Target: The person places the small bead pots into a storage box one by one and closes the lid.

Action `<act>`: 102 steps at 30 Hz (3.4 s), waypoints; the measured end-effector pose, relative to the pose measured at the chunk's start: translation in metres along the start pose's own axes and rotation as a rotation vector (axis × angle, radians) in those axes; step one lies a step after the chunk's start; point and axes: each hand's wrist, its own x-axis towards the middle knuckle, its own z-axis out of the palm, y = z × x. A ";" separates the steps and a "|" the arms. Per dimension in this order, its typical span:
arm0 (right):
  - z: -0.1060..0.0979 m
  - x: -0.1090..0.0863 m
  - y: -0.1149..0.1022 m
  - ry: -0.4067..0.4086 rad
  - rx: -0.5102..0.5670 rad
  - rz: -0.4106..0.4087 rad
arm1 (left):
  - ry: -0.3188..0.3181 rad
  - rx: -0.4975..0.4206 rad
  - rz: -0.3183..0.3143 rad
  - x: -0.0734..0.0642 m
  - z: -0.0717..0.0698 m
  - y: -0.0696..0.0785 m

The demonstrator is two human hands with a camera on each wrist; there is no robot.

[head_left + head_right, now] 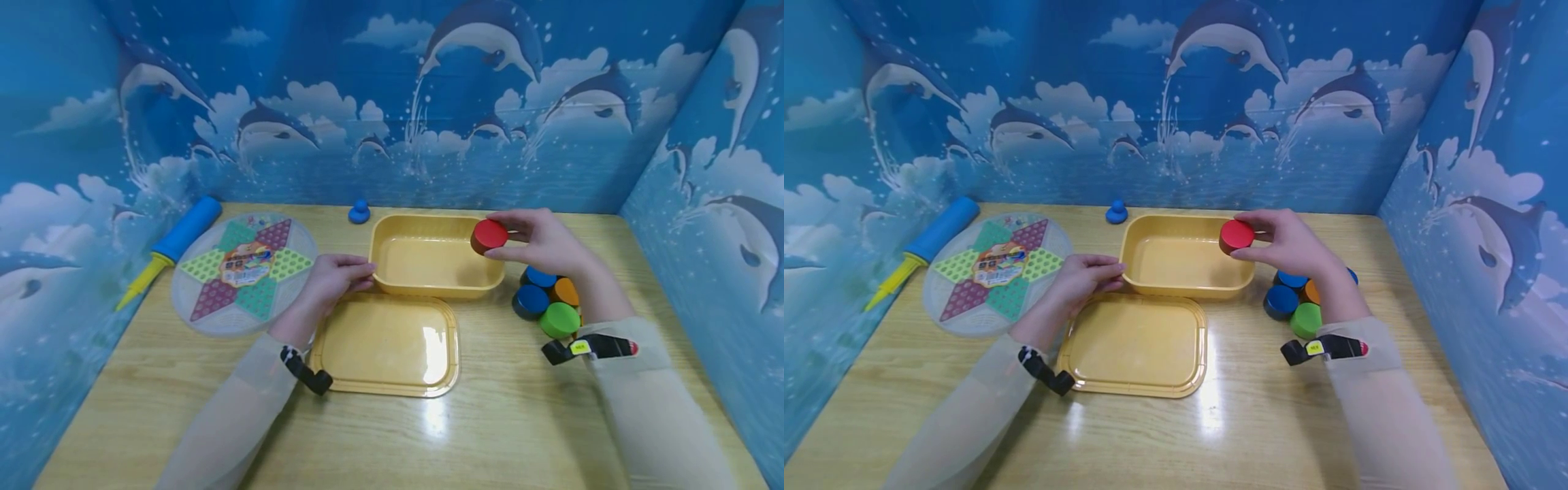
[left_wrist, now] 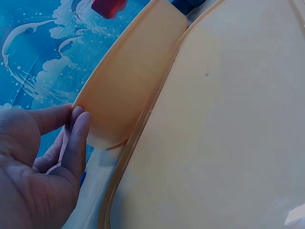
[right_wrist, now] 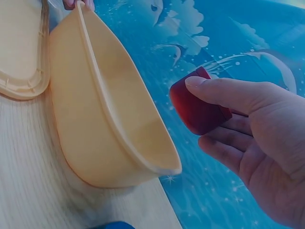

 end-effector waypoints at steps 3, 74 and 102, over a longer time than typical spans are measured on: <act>0.004 0.007 -0.001 -0.010 0.010 -0.010 | 0.000 -0.002 0.002 -0.001 0.000 0.000; 0.137 0.131 -0.014 -0.179 -0.017 -0.053 | 0.010 0.017 -0.015 0.001 -0.001 -0.002; 0.071 0.066 -0.033 -0.154 0.051 -0.136 | 0.004 -0.002 -0.006 0.000 -0.002 -0.003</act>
